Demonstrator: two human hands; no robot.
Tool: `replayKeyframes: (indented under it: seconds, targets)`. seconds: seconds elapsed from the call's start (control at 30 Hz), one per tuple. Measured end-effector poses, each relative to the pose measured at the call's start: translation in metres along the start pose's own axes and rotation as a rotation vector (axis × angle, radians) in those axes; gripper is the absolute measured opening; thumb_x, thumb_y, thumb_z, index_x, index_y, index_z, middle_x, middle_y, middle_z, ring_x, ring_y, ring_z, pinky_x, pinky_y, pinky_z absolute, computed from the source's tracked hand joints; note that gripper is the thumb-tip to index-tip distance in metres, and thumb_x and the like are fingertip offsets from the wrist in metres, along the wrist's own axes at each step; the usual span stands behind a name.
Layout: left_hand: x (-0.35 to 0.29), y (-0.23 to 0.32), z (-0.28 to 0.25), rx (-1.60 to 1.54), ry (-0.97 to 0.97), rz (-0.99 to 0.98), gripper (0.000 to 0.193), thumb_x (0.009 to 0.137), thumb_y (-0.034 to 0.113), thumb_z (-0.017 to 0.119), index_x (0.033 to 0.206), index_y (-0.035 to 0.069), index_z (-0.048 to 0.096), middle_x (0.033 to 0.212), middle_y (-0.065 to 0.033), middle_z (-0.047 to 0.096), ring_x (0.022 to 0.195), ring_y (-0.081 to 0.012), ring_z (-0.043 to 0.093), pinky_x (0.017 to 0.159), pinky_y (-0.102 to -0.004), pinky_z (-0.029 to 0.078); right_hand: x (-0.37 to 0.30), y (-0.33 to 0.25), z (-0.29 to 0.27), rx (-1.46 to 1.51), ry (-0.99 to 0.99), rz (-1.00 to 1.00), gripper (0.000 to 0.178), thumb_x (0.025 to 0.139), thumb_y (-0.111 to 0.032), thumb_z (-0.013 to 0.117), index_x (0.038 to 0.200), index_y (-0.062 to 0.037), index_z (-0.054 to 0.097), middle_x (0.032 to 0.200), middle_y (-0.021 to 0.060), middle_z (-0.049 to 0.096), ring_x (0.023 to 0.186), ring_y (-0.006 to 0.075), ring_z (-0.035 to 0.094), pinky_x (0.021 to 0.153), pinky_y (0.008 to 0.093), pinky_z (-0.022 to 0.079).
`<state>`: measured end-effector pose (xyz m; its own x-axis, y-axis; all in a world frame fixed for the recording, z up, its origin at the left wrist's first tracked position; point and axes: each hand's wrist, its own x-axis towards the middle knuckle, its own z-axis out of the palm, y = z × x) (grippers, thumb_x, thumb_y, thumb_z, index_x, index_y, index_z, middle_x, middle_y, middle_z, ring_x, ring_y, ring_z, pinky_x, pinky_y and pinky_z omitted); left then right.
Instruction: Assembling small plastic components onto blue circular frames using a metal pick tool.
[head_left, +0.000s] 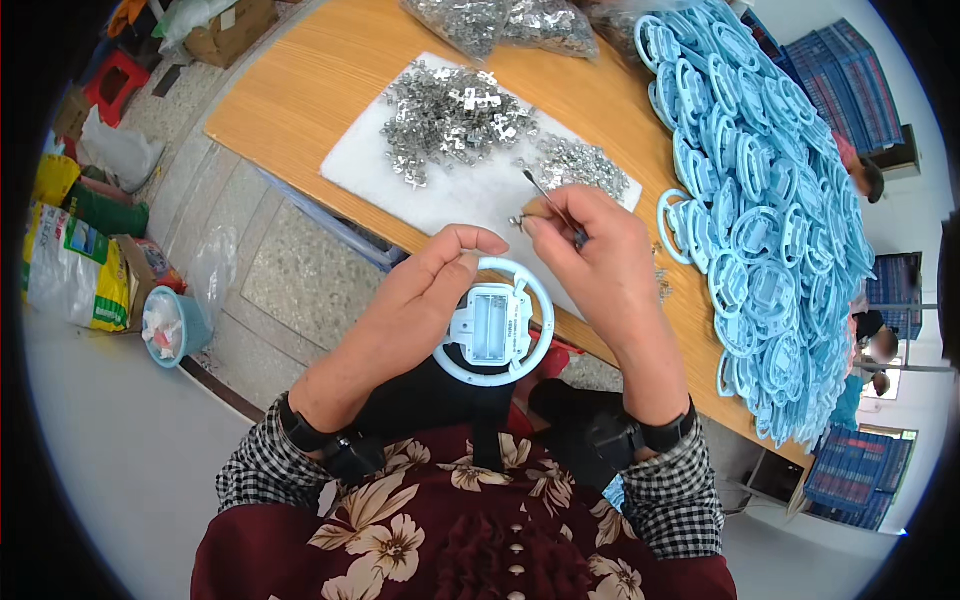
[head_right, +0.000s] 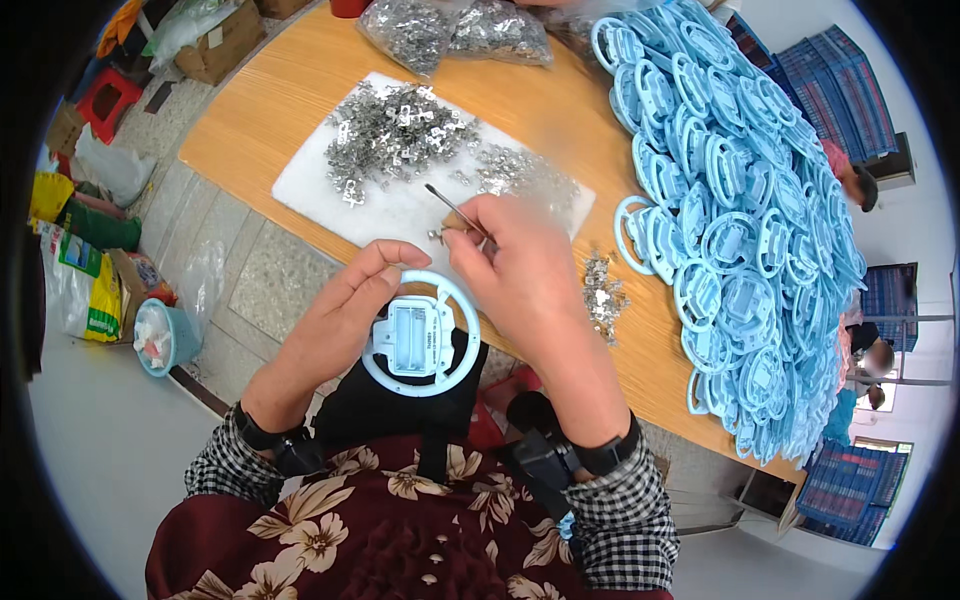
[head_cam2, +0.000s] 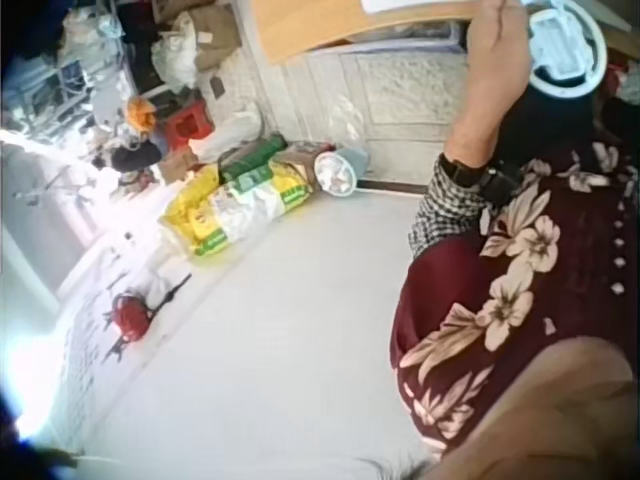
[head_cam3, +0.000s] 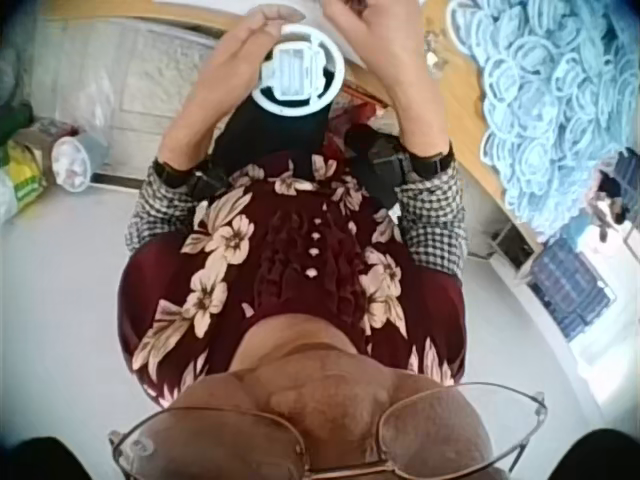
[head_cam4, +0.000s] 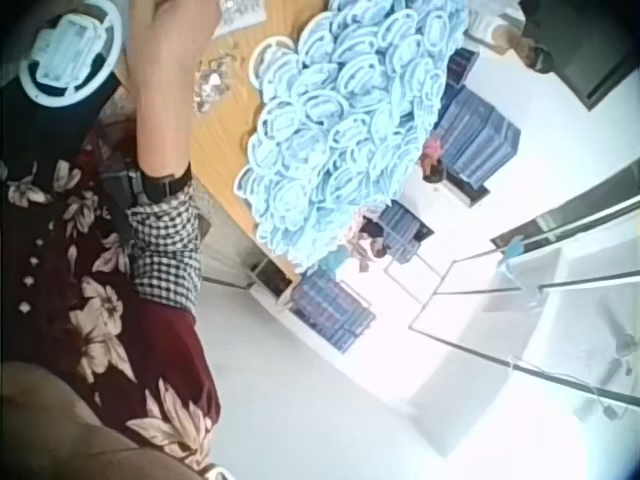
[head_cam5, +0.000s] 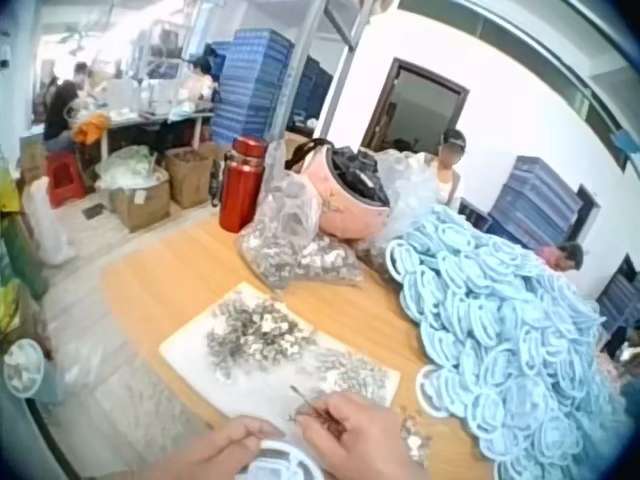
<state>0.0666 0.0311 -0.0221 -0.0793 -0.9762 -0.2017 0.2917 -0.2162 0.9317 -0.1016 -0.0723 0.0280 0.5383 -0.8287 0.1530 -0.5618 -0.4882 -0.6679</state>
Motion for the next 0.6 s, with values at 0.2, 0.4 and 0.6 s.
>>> replayKeyframes:
  seconds: [0.2,0.4,0.6]
  targets:
    - [0.014,0.001,0.013,0.072,-0.011,0.085,0.025,0.107,0.021,0.043,0.120,0.003,0.056,0.096,-0.0013,0.063,0.087,-0.0053,0.057,0.077,-0.0238,0.049,-0.024,-0.001,-0.015,0.089,0.016,0.111,0.015,0.085,-0.012,0.073,0.093,-0.0010,0.066,0.076,0.0089,0.064,0.064,0.0155,0.059,0.060,0.0298,0.048]
    - [0.013,0.014,0.029,0.297,-0.033,0.012,0.019,0.105,0.023,0.055,0.111,0.005,0.059,0.093,0.0034,0.061,0.084,-0.0028,0.052,0.073,-0.0212,0.046,-0.045,0.002,-0.017,0.192,0.045,0.116,0.013,0.084,-0.008,0.074,0.093,-0.0014,0.067,0.074,0.0056,0.062,0.063,0.0112,0.056,0.058,0.0268,0.047]
    - [0.013,0.013,0.045,0.408,-0.027,0.099,0.018,0.104,0.022,0.057,0.105,0.004,0.061,0.084,0.0042,0.059,0.076,-0.0041,0.051,0.066,-0.0226,0.045,-0.065,0.014,-0.031,0.358,0.078,0.176,0.013,0.085,-0.009,0.073,0.093,0.0001,0.066,0.073,0.0056,0.061,0.065,0.0100,0.056,0.060,0.0271,0.046]
